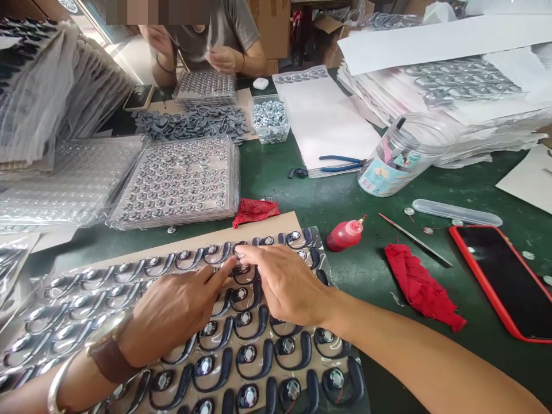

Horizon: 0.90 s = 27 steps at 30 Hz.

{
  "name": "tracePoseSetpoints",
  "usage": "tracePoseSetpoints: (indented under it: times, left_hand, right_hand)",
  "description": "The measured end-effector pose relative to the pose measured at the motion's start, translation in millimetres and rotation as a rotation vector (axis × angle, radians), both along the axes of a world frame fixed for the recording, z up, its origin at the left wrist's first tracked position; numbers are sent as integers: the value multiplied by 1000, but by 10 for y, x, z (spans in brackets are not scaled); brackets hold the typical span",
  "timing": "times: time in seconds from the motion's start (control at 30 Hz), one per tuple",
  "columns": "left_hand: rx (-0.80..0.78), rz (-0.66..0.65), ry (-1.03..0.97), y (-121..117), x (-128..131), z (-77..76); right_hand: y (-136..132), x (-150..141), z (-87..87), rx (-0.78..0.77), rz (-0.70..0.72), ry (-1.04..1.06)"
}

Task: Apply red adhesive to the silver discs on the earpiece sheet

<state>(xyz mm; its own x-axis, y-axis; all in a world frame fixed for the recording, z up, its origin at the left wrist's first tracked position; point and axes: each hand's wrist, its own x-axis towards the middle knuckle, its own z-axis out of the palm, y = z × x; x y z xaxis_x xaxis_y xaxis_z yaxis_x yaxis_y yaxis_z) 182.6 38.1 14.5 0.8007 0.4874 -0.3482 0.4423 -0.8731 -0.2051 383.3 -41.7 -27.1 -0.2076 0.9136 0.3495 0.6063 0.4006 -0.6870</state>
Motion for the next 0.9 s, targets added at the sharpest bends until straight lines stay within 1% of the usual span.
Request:
tracePoseSetpoints:
  times: [0.2, 0.37, 0.47, 0.6, 0.73, 0.9]
  left_hand:
    - [-34, 18, 7, 18, -24, 4]
    - [-69, -32, -7, 104, -76, -54]
    - [-55, -50, -25, 136, -90, -73]
    - [-38, -44, -7, 108, -84, -71]
    - [-26, -46, -13, 85, -82, -87]
    - [19, -108, -78, 104, -123, -99]
  right_hand:
    - [-4, -1, -18, -37, 19, -4]
    - [-4, 6, -40, -50, 21, 5]
    - [-7, 13, -48, -53, 28, 4]
    - [-13, 14, -48, -45, 50, 3]
    - [-10, 6, -40, -74, 88, -53]
    - [15, -3, -20, -66, 87, -123]
